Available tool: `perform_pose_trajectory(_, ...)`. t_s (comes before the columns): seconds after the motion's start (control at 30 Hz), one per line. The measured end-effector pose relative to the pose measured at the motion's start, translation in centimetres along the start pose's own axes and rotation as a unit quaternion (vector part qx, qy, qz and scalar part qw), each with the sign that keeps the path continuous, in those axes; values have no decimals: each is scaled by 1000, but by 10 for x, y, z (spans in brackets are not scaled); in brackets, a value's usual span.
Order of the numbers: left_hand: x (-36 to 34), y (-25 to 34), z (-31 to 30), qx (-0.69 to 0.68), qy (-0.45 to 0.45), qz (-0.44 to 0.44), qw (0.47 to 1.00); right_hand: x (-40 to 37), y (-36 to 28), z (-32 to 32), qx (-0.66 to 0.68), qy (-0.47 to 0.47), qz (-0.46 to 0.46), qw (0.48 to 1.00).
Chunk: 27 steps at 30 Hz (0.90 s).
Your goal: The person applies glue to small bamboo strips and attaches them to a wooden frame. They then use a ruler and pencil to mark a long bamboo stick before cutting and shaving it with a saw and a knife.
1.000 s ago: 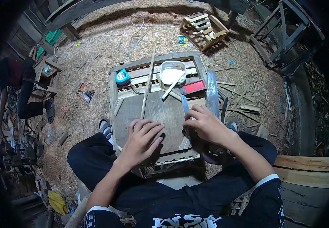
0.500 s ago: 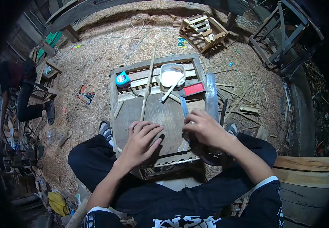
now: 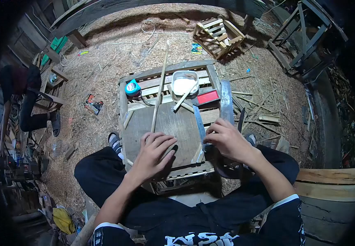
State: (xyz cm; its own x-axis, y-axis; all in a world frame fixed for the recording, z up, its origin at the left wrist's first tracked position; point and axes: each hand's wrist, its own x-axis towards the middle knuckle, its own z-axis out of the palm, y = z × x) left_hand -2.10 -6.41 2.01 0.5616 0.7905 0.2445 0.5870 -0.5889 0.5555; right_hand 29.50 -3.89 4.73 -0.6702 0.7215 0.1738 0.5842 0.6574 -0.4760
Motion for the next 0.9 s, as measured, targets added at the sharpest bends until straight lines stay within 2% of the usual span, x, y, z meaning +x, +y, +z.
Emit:
perform_pose_trajectory(0.53, -2, 4, 1, 0, -5, 6, 1000, -10, -10, 11, 64, 1, 21, 998)
perform_pose_trajectory(0.9, -1, 5, 3, -6, -3, 12, 1000, -9, -7, 17, 46, 19, 38, 998)
